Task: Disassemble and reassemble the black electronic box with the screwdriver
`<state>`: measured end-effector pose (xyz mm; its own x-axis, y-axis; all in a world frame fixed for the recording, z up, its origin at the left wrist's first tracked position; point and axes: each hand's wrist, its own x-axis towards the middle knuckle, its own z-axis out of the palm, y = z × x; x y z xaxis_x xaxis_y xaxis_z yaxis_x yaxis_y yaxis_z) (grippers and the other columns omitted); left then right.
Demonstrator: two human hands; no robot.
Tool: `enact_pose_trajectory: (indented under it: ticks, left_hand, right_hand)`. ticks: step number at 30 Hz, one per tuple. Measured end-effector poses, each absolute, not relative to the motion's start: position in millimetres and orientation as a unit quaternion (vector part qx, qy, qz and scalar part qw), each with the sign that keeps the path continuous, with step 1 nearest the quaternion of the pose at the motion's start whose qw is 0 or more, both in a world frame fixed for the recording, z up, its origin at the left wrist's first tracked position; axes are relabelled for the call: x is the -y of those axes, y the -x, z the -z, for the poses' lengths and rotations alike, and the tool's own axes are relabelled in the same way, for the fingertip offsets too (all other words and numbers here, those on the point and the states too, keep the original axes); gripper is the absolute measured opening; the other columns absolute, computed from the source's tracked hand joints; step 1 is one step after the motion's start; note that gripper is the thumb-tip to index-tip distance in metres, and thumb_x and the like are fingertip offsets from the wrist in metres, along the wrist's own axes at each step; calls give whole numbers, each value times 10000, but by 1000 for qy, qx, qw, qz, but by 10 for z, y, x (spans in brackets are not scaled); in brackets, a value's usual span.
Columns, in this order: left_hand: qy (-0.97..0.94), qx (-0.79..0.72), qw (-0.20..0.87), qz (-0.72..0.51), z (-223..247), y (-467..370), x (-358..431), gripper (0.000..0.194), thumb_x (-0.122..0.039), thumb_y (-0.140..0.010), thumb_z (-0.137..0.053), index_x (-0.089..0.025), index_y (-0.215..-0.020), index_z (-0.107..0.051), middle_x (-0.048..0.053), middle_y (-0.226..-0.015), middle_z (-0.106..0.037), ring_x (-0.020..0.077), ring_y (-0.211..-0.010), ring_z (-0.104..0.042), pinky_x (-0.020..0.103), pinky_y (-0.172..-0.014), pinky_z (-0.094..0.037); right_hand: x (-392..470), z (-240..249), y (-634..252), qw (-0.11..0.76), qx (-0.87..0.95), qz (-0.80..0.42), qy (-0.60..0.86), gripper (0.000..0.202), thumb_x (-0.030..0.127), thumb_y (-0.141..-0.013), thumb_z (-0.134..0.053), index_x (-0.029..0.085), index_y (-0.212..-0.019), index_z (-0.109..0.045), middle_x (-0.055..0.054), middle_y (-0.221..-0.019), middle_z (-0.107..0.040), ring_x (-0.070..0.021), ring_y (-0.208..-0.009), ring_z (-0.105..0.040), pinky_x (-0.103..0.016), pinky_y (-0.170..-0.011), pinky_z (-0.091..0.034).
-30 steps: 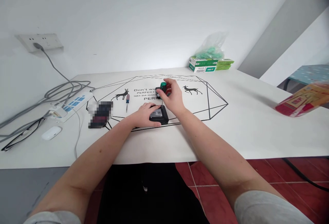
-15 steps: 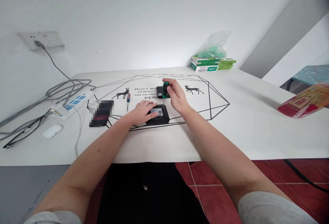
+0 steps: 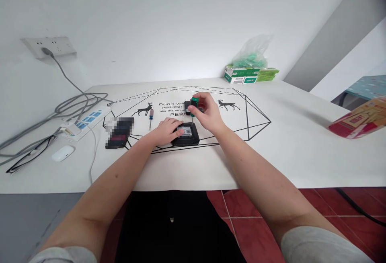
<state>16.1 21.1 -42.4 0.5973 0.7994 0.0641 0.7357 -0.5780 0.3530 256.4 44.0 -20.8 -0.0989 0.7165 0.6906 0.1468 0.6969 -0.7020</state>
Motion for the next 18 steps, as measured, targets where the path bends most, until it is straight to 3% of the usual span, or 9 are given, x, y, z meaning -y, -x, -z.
enact_pose_trajectory:
  ticks: [3,11,14,18]
  left_hand:
    - [-882,-435,146,-107,428,-156,-210,704,-675,-1142,-338,-236,-1653,-538,162,-1617,-592,386,-1532,-441,624,-1294,-341]
    - [-880,-438,143,-112,446,-150,-220,696,-697,-1136,-351,-272,-1649,-553,152,-1575,-623,392,-1497,-486,624,-1270,-369]
    - [-880,-440,142,-110,441,-148,-215,703,-696,-1136,-344,-263,-1651,-549,158,-1584,-617,394,-1507,-479,626,-1273,-365]
    - [-881,-438,143,-105,422,-141,-208,736,-706,-1140,-307,-238,-1661,-534,169,-1610,-595,392,-1529,-457,620,-1277,-359]
  right_hand:
    - [-443,233,-2531,595,697,-250,311,528,614,-907,-820,315,-1266,-575,-36,-1156,-765,-248,-1066,-756,-513,-1010,-631]
    - [-469,231,-2573,566,718,-306,266,570,764,-1055,-526,370,-1467,-515,-100,-1555,-627,-283,-1356,-706,-576,-1191,-586]
    - [-476,204,-2603,575,742,-210,274,491,683,-1103,-477,347,-1438,-603,-115,-1469,-625,-307,-1395,-640,-611,-1226,-544]
    - [-467,173,-2617,599,735,-109,299,396,523,-1137,-443,306,-1343,-702,-117,-1231,-611,-292,-1190,-651,-587,-1106,-594]
